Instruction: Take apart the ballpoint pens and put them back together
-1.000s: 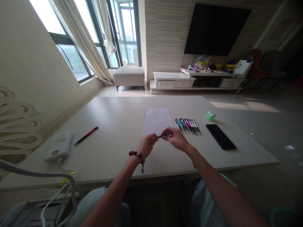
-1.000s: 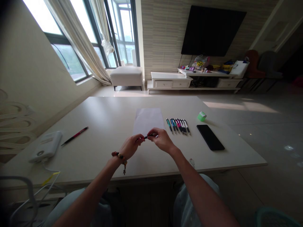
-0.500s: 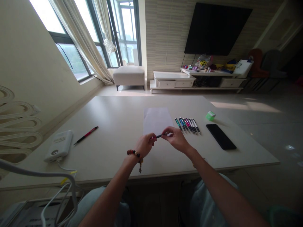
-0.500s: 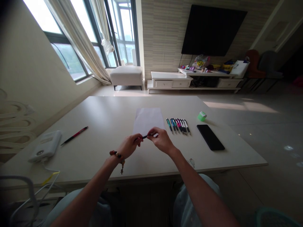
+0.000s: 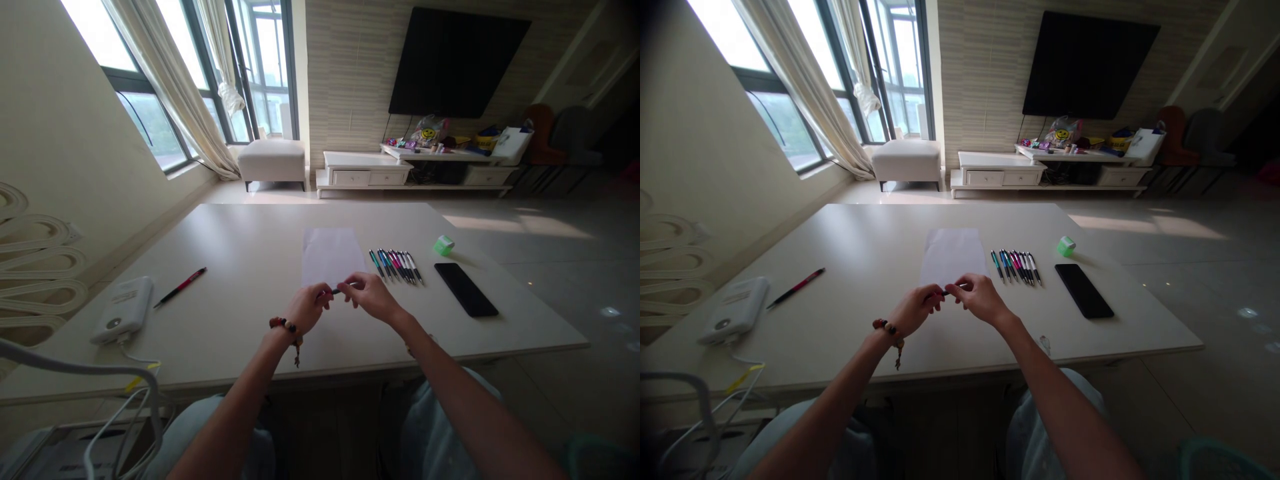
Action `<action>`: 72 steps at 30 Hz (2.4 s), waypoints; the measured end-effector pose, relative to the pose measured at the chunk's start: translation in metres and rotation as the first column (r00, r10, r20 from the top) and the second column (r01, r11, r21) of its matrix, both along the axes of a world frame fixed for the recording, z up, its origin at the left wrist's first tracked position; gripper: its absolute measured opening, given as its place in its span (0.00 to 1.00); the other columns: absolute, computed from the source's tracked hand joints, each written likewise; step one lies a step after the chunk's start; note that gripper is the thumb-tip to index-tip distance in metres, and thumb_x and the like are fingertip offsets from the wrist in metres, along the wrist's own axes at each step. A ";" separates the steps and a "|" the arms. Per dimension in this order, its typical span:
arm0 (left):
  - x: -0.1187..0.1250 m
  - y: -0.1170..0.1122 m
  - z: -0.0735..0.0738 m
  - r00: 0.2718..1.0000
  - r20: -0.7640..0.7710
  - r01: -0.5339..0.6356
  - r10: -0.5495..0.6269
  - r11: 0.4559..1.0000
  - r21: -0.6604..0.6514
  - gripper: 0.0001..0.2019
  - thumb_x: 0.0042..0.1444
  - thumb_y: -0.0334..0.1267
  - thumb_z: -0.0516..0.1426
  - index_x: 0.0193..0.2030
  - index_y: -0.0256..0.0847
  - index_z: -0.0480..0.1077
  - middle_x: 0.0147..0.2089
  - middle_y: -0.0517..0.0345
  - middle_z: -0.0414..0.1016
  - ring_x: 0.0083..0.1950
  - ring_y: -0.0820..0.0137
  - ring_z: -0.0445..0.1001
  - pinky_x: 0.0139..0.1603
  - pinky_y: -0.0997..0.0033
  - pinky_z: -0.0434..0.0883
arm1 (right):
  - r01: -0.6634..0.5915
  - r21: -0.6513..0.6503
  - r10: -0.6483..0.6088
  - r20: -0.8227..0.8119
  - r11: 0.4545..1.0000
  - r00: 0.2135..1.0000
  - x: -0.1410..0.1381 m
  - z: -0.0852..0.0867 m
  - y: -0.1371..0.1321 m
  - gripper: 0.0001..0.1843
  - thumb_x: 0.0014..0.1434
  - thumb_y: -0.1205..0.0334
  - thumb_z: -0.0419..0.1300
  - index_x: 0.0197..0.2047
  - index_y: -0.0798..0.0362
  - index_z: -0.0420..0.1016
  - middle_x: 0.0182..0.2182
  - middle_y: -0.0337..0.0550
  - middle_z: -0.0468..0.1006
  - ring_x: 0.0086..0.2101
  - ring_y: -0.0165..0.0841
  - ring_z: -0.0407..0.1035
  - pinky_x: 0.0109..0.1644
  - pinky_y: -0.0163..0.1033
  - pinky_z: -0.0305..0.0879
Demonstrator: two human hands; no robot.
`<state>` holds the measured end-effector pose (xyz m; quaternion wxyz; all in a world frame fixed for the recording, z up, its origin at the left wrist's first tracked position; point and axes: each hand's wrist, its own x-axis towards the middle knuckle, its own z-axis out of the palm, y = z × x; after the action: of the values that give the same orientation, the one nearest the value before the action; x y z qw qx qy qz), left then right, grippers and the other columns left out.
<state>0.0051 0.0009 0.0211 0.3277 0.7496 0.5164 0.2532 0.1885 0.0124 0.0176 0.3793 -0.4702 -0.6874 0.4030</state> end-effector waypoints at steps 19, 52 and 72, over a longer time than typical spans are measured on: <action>0.001 0.000 0.000 1.000 0.007 -0.003 0.003 1.000 0.018 0.10 0.53 0.39 0.50 0.32 0.39 0.70 0.25 0.59 0.73 0.26 0.73 0.67 0.29 0.74 0.62 | -0.019 -0.005 0.019 0.016 1.000 1.000 0.001 0.000 0.000 0.17 0.52 0.49 0.59 0.32 0.56 0.74 0.21 0.42 0.75 0.20 0.29 0.67 0.25 0.35 0.64; 0.005 0.002 -0.005 0.999 0.030 0.022 -0.024 0.999 0.042 0.13 0.54 0.38 0.49 0.38 0.39 0.73 0.24 0.61 0.71 0.27 0.73 0.66 0.30 0.75 0.61 | -0.028 0.113 0.031 -0.020 0.993 0.999 0.002 0.002 0.002 0.09 0.50 0.58 0.62 0.33 0.54 0.72 0.29 0.43 0.77 0.29 0.31 0.71 0.32 0.35 0.66; 0.003 0.000 -0.004 0.999 0.018 0.031 -0.032 0.998 0.051 0.12 0.52 0.38 0.50 0.34 0.39 0.75 0.23 0.60 0.71 0.27 0.72 0.66 0.30 0.74 0.61 | -0.099 -0.058 0.097 -0.025 0.993 0.995 0.004 -0.004 0.001 0.15 0.52 0.51 0.59 0.31 0.57 0.75 0.23 0.44 0.77 0.23 0.29 0.69 0.25 0.33 0.64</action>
<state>0.0086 0.0011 0.0167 0.3173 0.7632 0.4949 0.2681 0.1920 0.0137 0.0140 0.3525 -0.4426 -0.6932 0.4465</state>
